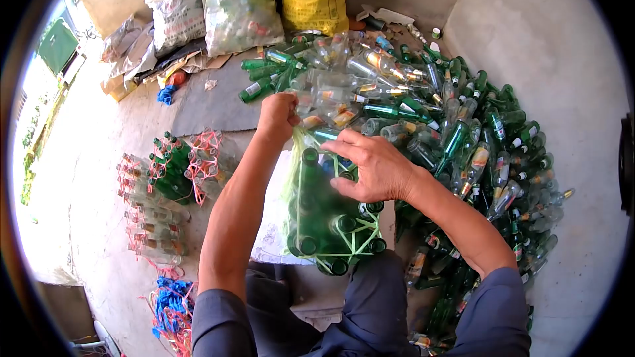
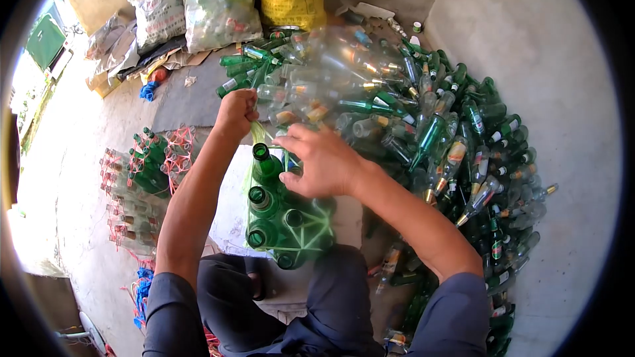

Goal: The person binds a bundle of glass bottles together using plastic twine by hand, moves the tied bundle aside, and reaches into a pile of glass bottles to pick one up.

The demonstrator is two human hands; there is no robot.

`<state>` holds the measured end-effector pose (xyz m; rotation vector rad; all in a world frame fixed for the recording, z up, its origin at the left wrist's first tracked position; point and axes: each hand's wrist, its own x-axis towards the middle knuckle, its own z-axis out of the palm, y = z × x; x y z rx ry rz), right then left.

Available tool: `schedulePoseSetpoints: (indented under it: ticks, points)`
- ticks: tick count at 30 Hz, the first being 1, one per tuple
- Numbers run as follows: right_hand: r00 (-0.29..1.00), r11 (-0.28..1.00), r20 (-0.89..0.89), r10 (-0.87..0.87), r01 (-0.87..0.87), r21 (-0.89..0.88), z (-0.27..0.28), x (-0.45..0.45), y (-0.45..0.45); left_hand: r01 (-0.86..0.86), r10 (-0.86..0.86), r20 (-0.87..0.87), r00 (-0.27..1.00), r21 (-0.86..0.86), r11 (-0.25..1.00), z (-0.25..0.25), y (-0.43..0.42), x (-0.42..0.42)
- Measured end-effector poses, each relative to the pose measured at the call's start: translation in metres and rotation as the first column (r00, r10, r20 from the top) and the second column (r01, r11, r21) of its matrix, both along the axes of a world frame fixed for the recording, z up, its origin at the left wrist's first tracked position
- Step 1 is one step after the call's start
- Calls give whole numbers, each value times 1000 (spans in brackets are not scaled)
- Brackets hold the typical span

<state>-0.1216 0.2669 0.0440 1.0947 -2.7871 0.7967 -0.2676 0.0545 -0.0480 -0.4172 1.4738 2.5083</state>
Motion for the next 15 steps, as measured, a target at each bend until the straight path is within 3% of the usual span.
schedulePoseSetpoints:
  ticks: [15]
  points:
    - [999,999,-25,40,-40,-24,-5,2,3,-99,94,-42,995,-148,984,27,-3,-1]
